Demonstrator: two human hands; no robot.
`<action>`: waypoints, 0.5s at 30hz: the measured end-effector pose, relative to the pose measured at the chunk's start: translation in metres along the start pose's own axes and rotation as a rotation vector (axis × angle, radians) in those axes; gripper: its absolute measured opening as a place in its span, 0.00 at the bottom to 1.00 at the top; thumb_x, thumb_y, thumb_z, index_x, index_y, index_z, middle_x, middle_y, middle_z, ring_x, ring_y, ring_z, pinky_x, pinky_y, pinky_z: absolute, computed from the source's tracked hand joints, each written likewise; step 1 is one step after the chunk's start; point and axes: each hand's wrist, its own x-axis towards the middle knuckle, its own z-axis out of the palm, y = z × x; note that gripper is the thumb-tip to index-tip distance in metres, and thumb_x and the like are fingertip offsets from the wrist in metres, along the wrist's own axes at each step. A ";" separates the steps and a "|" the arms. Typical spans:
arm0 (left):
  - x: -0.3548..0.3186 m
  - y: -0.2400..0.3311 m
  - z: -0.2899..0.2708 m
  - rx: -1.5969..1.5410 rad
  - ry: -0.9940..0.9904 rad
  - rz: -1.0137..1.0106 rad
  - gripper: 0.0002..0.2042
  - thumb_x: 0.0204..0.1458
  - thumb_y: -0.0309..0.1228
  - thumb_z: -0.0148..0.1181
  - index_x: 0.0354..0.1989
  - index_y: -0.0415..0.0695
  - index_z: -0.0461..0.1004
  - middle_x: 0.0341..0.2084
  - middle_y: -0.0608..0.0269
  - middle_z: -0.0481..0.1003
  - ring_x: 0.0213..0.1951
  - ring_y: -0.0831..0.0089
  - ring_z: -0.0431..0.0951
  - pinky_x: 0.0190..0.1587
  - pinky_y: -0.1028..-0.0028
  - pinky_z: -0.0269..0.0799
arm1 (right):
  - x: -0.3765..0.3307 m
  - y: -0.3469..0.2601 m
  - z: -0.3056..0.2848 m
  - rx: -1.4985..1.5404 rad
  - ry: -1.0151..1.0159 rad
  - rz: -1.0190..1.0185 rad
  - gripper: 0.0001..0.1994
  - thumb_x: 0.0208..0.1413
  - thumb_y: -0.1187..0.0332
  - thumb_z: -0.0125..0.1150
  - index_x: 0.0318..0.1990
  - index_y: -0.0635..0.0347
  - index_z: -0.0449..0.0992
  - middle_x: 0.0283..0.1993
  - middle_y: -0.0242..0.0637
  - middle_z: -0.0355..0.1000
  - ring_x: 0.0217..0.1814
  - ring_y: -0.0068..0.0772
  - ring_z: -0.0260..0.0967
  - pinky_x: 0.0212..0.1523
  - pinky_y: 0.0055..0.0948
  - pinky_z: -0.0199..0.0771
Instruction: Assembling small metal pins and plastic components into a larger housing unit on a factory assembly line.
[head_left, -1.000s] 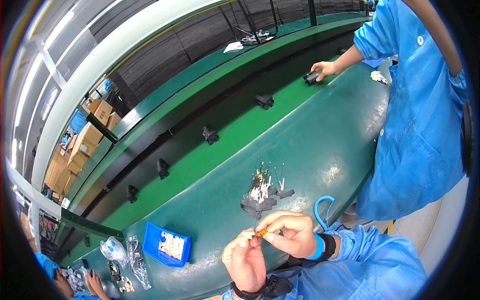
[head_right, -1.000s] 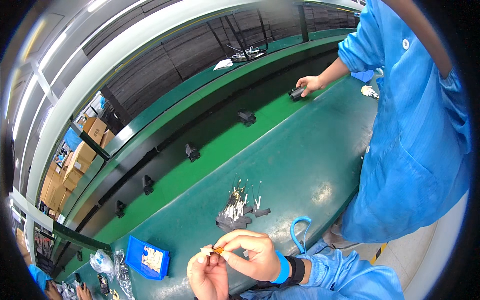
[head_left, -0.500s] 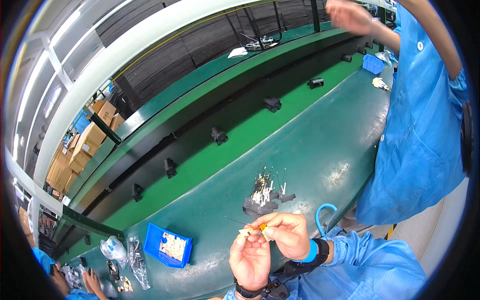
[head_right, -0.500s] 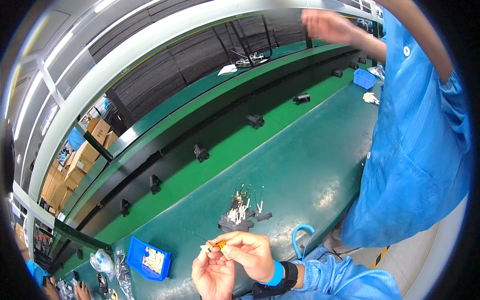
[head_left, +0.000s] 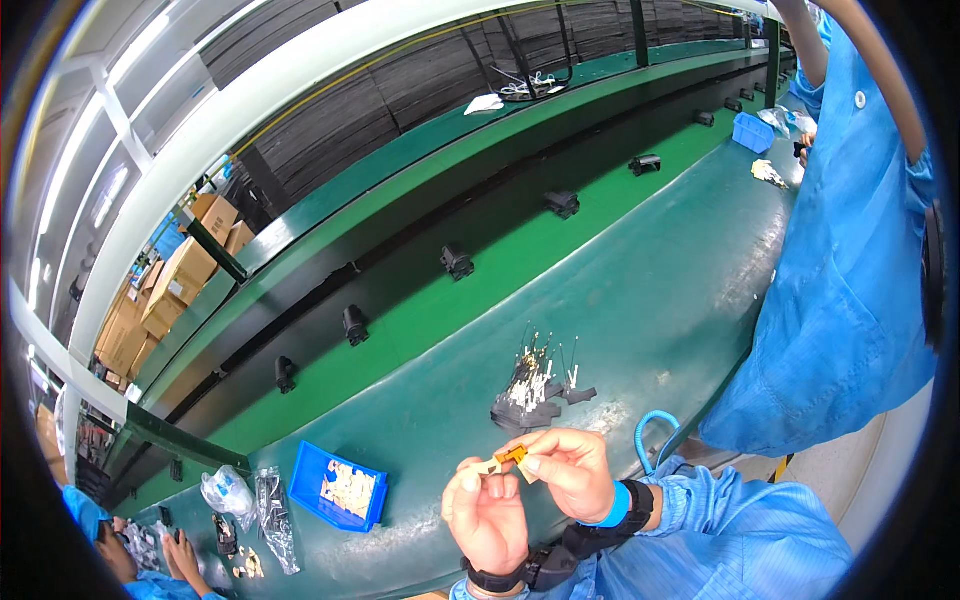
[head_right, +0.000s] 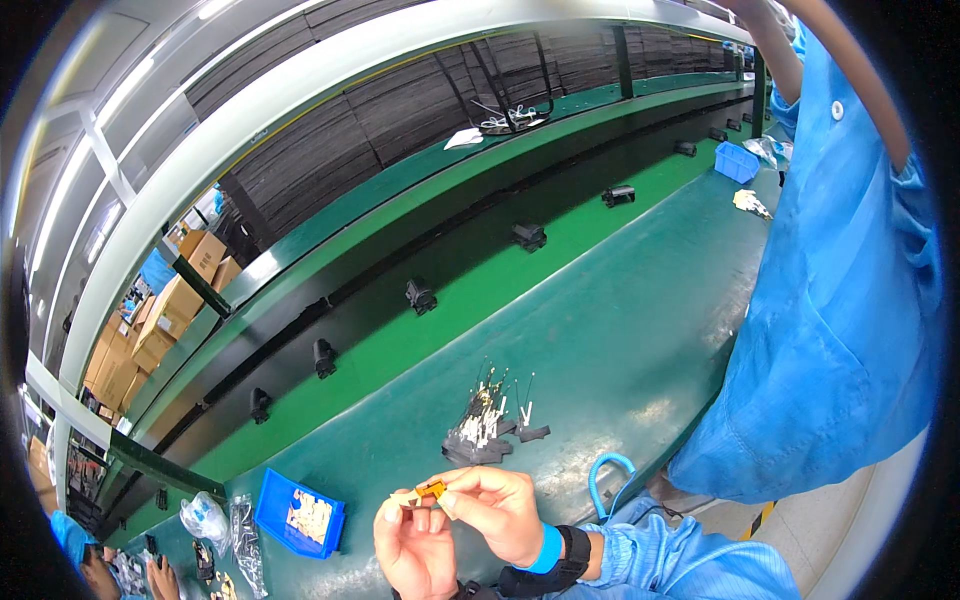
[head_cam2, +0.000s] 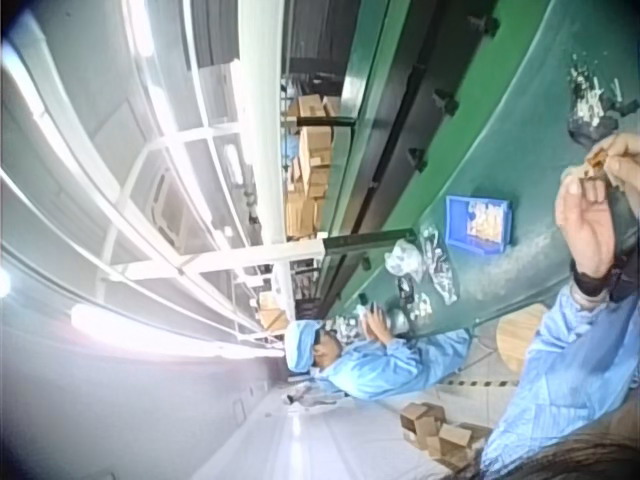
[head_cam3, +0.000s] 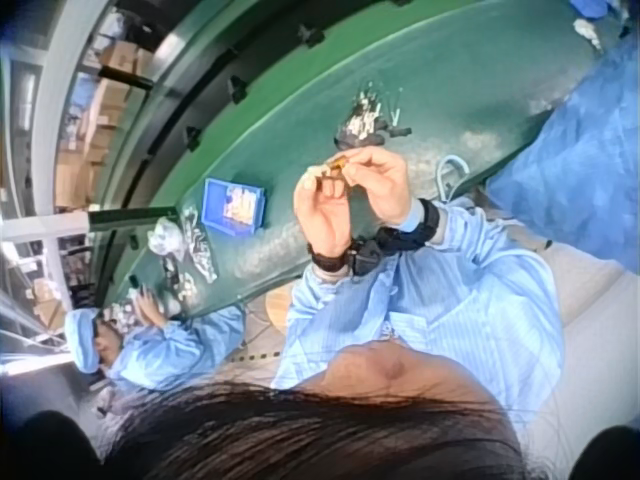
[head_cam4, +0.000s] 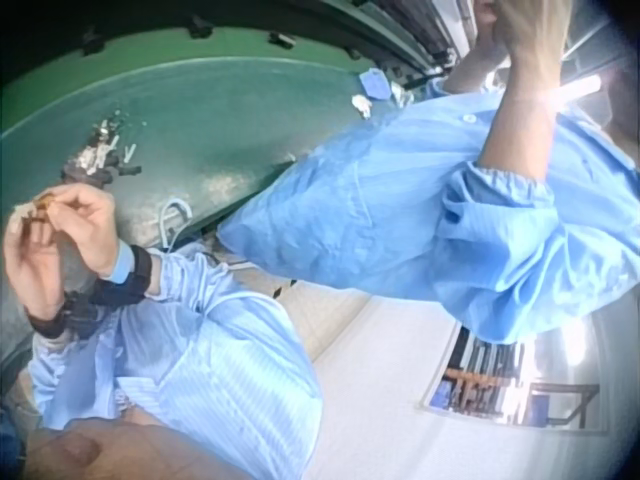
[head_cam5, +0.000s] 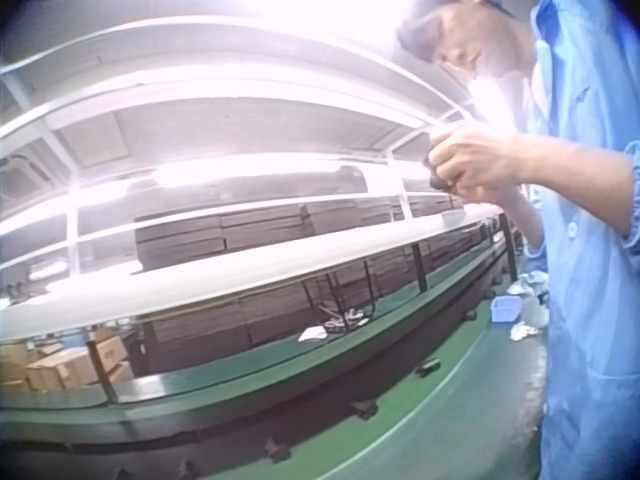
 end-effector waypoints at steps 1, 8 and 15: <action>-0.001 0.000 0.001 0.189 -0.037 0.124 0.07 0.50 0.26 0.55 0.33 0.32 0.73 0.33 0.60 0.69 0.24 0.77 0.66 0.29 0.77 0.64 | 0.001 -0.003 0.001 -0.086 0.034 0.007 0.03 0.50 0.82 0.53 0.31 0.71 0.74 0.42 0.53 0.72 0.42 0.40 0.73 0.42 0.33 0.74; -0.007 0.018 -0.002 0.655 -0.180 0.314 0.13 0.44 0.27 0.63 0.35 0.30 0.73 0.36 0.57 0.66 0.24 0.77 0.68 0.26 0.79 0.66 | 0.010 -0.018 -0.007 -0.723 -0.179 -0.264 0.03 0.43 0.82 0.59 0.28 0.69 0.74 0.35 0.49 0.75 0.37 0.39 0.75 0.44 0.36 0.74; -0.007 0.035 -0.012 0.904 -0.256 0.220 0.19 0.40 0.32 0.69 0.37 0.33 0.71 0.36 0.59 0.67 0.29 0.81 0.68 0.32 0.84 0.65 | 0.018 -0.034 0.002 -0.975 -0.368 -0.543 0.05 0.37 0.81 0.61 0.26 0.66 0.74 0.31 0.41 0.75 0.30 0.38 0.74 0.37 0.34 0.75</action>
